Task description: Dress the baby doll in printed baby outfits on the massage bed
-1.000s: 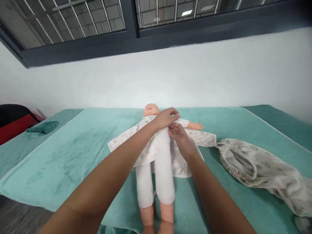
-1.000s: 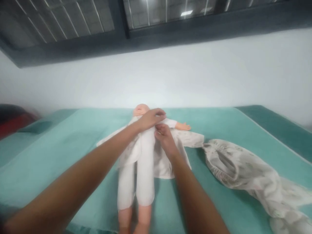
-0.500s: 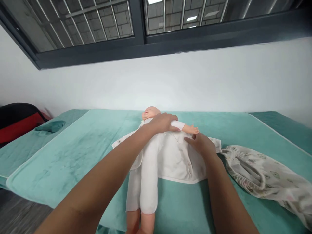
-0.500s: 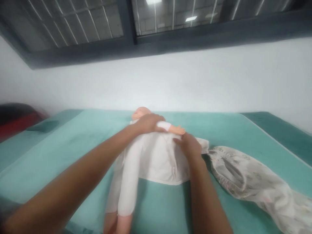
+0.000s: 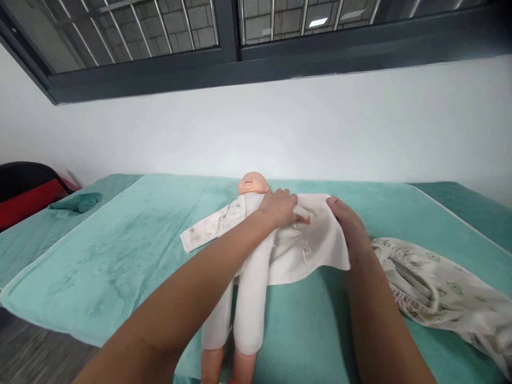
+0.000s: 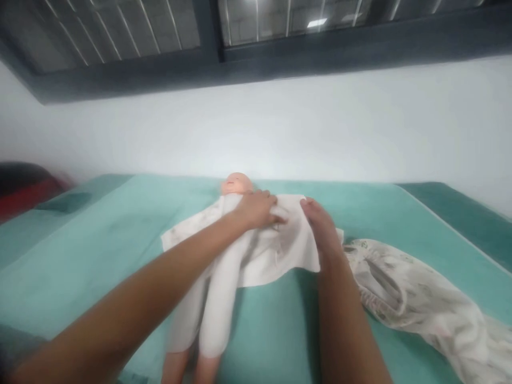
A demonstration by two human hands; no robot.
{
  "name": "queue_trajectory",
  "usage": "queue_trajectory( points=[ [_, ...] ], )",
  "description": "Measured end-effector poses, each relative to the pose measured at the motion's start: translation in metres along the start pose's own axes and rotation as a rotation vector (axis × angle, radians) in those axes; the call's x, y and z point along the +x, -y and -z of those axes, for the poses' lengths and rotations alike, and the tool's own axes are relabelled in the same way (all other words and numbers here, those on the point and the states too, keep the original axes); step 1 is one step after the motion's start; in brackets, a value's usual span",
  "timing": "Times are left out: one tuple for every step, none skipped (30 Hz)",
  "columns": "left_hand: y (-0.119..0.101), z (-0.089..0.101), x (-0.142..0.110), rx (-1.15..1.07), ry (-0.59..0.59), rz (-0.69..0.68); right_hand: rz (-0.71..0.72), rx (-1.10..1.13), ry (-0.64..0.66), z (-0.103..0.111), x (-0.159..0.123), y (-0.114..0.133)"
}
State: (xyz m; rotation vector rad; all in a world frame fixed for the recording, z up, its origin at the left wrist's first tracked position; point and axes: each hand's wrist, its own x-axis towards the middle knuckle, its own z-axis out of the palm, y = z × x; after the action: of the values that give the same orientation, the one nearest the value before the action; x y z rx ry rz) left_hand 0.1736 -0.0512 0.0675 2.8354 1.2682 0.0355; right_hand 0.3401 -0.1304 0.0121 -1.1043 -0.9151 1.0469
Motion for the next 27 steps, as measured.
queue_trajectory(
  points=[
    [-0.005, -0.005, 0.002, -0.065, -0.042, 0.040, -0.007, 0.048, 0.080, -0.004, -0.003, 0.003],
    [-0.007, -0.009, 0.003, -0.144, -0.083, 0.077, -0.008, 0.084, 0.147, -0.009, -0.005, 0.004],
    [-0.008, -0.012, 0.003, -0.233, -0.129, 0.098, -0.001, 0.103, 0.194, -0.015, -0.007, 0.005],
    [-0.007, -0.014, 0.003, -0.326, -0.178, 0.093, 0.013, 0.113, 0.226, -0.021, -0.010, 0.005],
    [-0.004, -0.015, 0.002, -0.414, -0.230, 0.060, 0.030, 0.116, 0.256, -0.028, -0.012, 0.005],
    [0.000, -0.014, -0.001, -0.490, -0.281, 0.013, 0.046, 0.112, 0.291, -0.035, -0.015, 0.004],
    [0.005, -0.013, -0.006, -0.542, -0.327, -0.038, 0.060, 0.105, 0.329, -0.042, -0.018, 0.003],
    [0.011, -0.011, -0.012, -0.571, -0.370, -0.079, 0.065, 0.093, 0.373, -0.048, -0.021, 0.002],
    [0.017, -0.009, -0.021, -0.585, -0.415, -0.100, 0.063, 0.079, 0.418, -0.054, -0.025, 0.001],
    [0.023, -0.007, -0.031, -0.597, -0.469, -0.095, 0.055, 0.065, 0.462, -0.058, -0.028, 0.001],
    [0.028, -0.006, -0.044, -0.612, -0.536, -0.066, 0.041, 0.051, 0.508, -0.061, -0.031, 0.000],
    [0.034, -0.007, -0.058, -0.631, -0.609, -0.021, 0.021, 0.039, 0.563, -0.062, -0.034, 0.000],
    [0.041, -0.010, -0.073, -0.654, -0.681, 0.042, -0.002, 0.028, 0.626, -0.063, -0.036, 0.000],
    [0.049, -0.015, -0.090, -0.675, -0.744, 0.120, -0.022, 0.024, 0.688, -0.062, -0.038, 0.000],
    [0.057, -0.023, -0.106, -0.678, -0.781, 0.200, -0.032, 0.028, 0.732, -0.062, -0.039, -0.001],
    [0.066, -0.032, -0.123, -0.664, -0.803, 0.278, -0.029, 0.038, 0.749, -0.061, -0.041, -0.002],
    [0.076, -0.043, -0.139, -0.635, -0.795, 0.335, -0.013, 0.050, 0.732, -0.061, -0.041, -0.004],
    [0.085, -0.055, -0.153, -0.602, -0.763, 0.374, 0.018, 0.057, 0.682, -0.062, -0.042, -0.006],
    [0.094, -0.066, -0.166, -0.560, -0.717, 0.401, 0.058, 0.046, 0.612, -0.064, -0.043, -0.008],
    [0.102, -0.077, -0.176, -0.513, -0.665, 0.422, 0.101, 0.002, 0.537, -0.066, -0.045, -0.011],
    [0.107, -0.086, -0.184, -0.463, -0.618, 0.440, 0.149, -0.080, 0.471, -0.069, -0.048, -0.014],
    [0.111, -0.093, -0.189, -0.412, -0.579, 0.455, 0.206, -0.193, 0.420, -0.072, -0.051, -0.017],
    [0.113, -0.097, -0.192, -0.359, -0.547, 0.466, 0.275, -0.319, 0.383, -0.075, -0.056, -0.021],
    [0.113, -0.100, -0.192, -0.306, -0.524, 0.469, 0.355, -0.439, 0.355, -0.078, -0.061, -0.025],
    [0.112, -0.101, -0.191, -0.251, -0.505, 0.469, 0.438, -0.537, 0.334, -0.081, -0.068, -0.029],
    [0.110, -0.102, -0.190, -0.199, -0.490, 0.470, 0.518, -0.605, 0.312, -0.082, -0.076, -0.033],
    [0.108, -0.101, -0.188, -0.153, -0.476, 0.478, 0.584, -0.650, 0.289, -0.083, -0.084, -0.038]
  ],
)
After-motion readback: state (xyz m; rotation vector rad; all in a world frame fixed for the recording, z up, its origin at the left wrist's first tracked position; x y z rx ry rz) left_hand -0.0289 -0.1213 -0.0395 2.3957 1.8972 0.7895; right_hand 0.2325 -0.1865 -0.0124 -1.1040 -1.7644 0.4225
